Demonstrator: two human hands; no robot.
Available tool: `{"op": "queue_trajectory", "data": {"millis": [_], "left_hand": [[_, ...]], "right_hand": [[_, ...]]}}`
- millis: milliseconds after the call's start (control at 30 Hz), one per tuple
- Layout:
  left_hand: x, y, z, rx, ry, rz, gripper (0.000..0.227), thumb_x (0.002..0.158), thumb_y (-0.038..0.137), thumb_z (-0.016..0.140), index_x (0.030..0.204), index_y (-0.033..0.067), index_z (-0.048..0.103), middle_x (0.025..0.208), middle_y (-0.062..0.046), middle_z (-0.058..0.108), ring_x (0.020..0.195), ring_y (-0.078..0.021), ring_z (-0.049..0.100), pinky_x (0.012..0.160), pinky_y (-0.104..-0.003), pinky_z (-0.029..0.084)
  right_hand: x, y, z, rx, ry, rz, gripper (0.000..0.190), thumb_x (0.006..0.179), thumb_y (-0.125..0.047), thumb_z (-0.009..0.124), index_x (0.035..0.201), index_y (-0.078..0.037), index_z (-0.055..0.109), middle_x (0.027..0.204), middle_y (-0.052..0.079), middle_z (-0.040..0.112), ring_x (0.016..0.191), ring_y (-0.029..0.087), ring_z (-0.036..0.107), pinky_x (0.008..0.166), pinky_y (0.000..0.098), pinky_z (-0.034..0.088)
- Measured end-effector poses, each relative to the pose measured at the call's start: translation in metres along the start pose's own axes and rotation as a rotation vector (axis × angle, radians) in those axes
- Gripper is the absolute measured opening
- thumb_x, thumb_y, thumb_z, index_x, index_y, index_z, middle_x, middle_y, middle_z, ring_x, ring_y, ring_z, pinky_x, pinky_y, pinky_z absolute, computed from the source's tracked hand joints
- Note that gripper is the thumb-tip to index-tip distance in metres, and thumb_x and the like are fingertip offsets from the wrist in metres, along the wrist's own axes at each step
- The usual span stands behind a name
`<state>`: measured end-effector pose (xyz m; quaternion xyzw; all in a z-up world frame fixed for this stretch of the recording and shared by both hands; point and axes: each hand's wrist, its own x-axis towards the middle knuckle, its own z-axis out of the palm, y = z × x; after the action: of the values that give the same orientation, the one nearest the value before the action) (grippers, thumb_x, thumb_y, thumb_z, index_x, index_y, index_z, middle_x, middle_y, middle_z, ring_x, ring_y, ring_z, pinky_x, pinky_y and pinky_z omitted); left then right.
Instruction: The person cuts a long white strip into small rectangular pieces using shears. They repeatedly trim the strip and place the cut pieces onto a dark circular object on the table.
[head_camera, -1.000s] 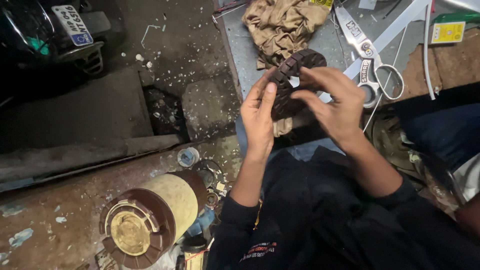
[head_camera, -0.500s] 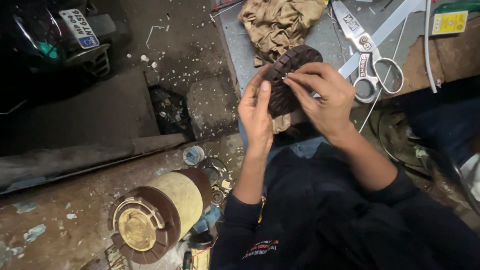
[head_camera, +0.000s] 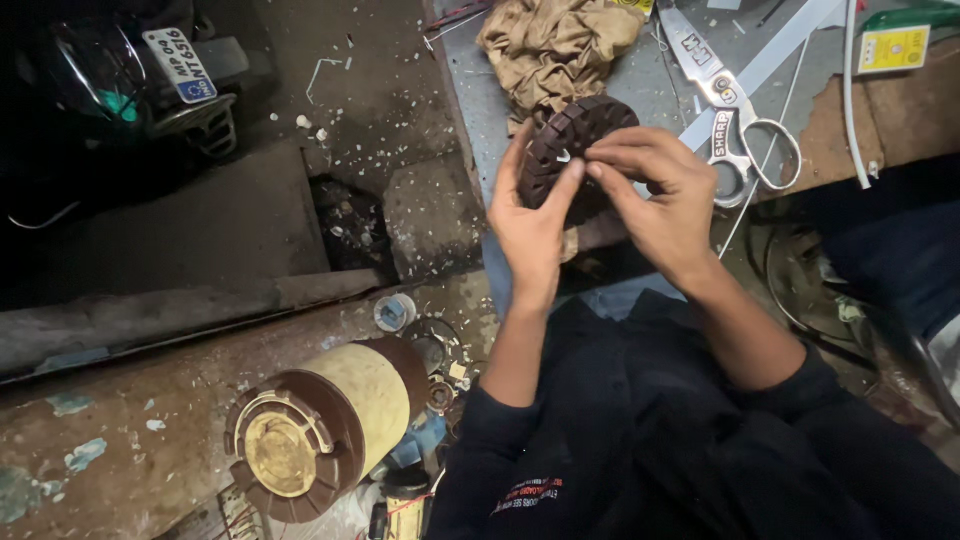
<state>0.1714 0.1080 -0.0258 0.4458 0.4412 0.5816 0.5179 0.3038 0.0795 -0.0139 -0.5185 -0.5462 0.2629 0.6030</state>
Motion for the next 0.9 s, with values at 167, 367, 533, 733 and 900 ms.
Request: {"op": "queue_trajectory", "data": {"millis": [167, 367, 533, 733, 900], "left_hand": [[-0.001, -0.013, -0.013, -0.186, -0.089, -0.168, 0.028, 0.096, 0.002, 0.078, 0.122, -0.0042, 0.070, 0.111, -0.006, 0.072, 0.098, -0.0108, 0.066, 0.089, -0.025, 0.054], [-0.005, -0.021, -0.011, -0.253, -0.062, -0.149, 0.030, 0.097, 0.004, 0.078, 0.124, -0.0026, 0.068, 0.113, -0.005, 0.071, 0.100, -0.0101, 0.065, 0.091, -0.025, 0.054], [0.001, -0.021, -0.025, -0.394, -0.174, -0.212, 0.032, 0.098, 0.011, 0.069, 0.128, -0.0005, 0.065, 0.116, -0.007, 0.070, 0.104, -0.0139, 0.067, 0.094, -0.028, 0.054], [0.034, -0.039, -0.057, -0.546, -0.296, -0.338, 0.035, 0.105, 0.023, 0.054, 0.126, -0.0033, 0.065, 0.120, -0.010, 0.071, 0.113, -0.0163, 0.067, 0.103, -0.030, 0.053], [0.056, -0.060, -0.067, -0.298, -0.429, -0.247, 0.023, 0.103, 0.008, 0.066, 0.125, -0.0004, 0.064, 0.114, -0.006, 0.069, 0.103, -0.0132, 0.065, 0.093, -0.028, 0.053]], "right_hand": [[-0.002, 0.000, 0.002, -0.107, -0.004, -0.054, 0.016, 0.094, 0.004, 0.081, 0.110, 0.001, 0.077, 0.112, 0.012, 0.073, 0.103, 0.019, 0.072, 0.090, 0.0295, 0.059], [-0.001, -0.002, 0.000, -0.069, -0.011, -0.050, 0.015, 0.095, 0.002, 0.081, 0.109, -0.001, 0.077, 0.111, 0.012, 0.073, 0.099, 0.019, 0.072, 0.085, 0.0300, 0.057], [0.003, -0.006, 0.004, -0.167, -0.006, -0.103, 0.017, 0.093, -0.001, 0.084, 0.108, -0.002, 0.078, 0.109, 0.012, 0.073, 0.097, 0.020, 0.072, 0.083, 0.0302, 0.058], [0.007, -0.018, 0.016, -0.308, 0.027, -0.220, 0.018, 0.091, -0.003, 0.087, 0.106, -0.003, 0.077, 0.105, 0.011, 0.072, 0.094, 0.023, 0.072, 0.081, 0.0317, 0.056], [0.010, -0.023, 0.023, -0.308, 0.014, -0.117, 0.016, 0.090, -0.006, 0.085, 0.099, -0.002, 0.073, 0.103, 0.010, 0.071, 0.087, 0.021, 0.072, 0.079, 0.0314, 0.057]]}}
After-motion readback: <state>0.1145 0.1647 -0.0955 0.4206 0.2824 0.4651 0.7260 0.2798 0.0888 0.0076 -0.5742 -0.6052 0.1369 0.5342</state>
